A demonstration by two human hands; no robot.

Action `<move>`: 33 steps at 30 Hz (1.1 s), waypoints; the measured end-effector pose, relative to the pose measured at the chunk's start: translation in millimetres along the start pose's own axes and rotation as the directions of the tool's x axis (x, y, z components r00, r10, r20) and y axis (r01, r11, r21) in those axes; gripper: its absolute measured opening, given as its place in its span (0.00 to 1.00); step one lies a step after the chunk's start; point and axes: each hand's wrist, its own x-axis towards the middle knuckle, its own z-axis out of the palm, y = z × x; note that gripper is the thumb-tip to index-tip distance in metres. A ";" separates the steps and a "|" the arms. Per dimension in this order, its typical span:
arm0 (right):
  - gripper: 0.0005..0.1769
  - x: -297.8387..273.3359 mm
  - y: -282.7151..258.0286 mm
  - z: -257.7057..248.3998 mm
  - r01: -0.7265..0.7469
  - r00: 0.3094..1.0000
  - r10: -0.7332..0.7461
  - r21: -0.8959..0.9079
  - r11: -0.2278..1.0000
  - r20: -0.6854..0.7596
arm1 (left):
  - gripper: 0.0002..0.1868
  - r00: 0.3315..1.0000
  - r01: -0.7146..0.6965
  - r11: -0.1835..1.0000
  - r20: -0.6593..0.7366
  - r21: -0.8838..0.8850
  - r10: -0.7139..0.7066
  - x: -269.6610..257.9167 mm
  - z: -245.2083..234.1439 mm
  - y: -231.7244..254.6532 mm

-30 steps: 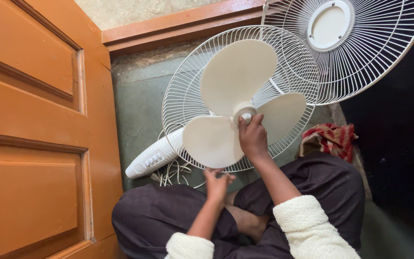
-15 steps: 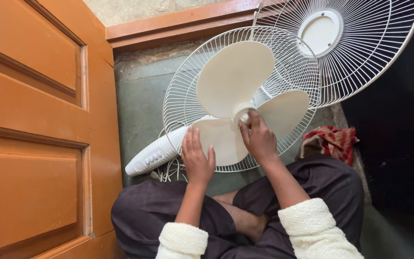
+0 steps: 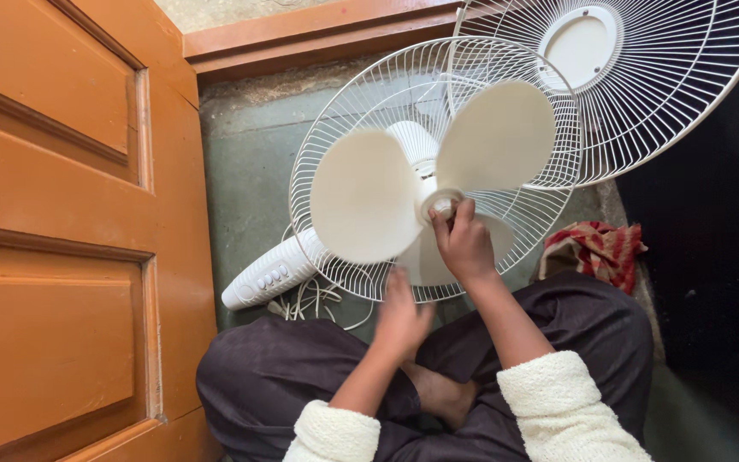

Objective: The person unties a cord, removes the front grill and blades of a pedestal fan by hand, and then wipes the motor housing with a red cloth.

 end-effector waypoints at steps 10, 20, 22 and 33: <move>0.24 -0.5 -4.3 -3.4 0.099 0.994 -0.096 0.073 0.992 -0.055 | 0.23 0.900 -0.214 0.900 -0.283 0.379 0.333 22.4 -36.1 12.2; 0.24 0.0 -1.1 -0.5 0.043 0.999 -0.041 0.078 0.996 -0.028 | 0.42 0.891 -0.181 0.980 0.435 0.084 0.127 1.1 -8.8 34.7; 0.24 -1.1 0.1 -1.0 0.043 0.999 -0.041 0.089 0.995 -0.031 | 0.28 0.768 -0.103 0.993 0.639 0.065 0.038 -1.6 -2.0 30.4; 0.25 -0.4 -0.6 -0.9 0.079 0.996 -0.076 0.092 0.993 -0.043 | 0.35 0.973 -0.110 0.944 -0.162 0.311 0.166 16.4 -20.7 9.5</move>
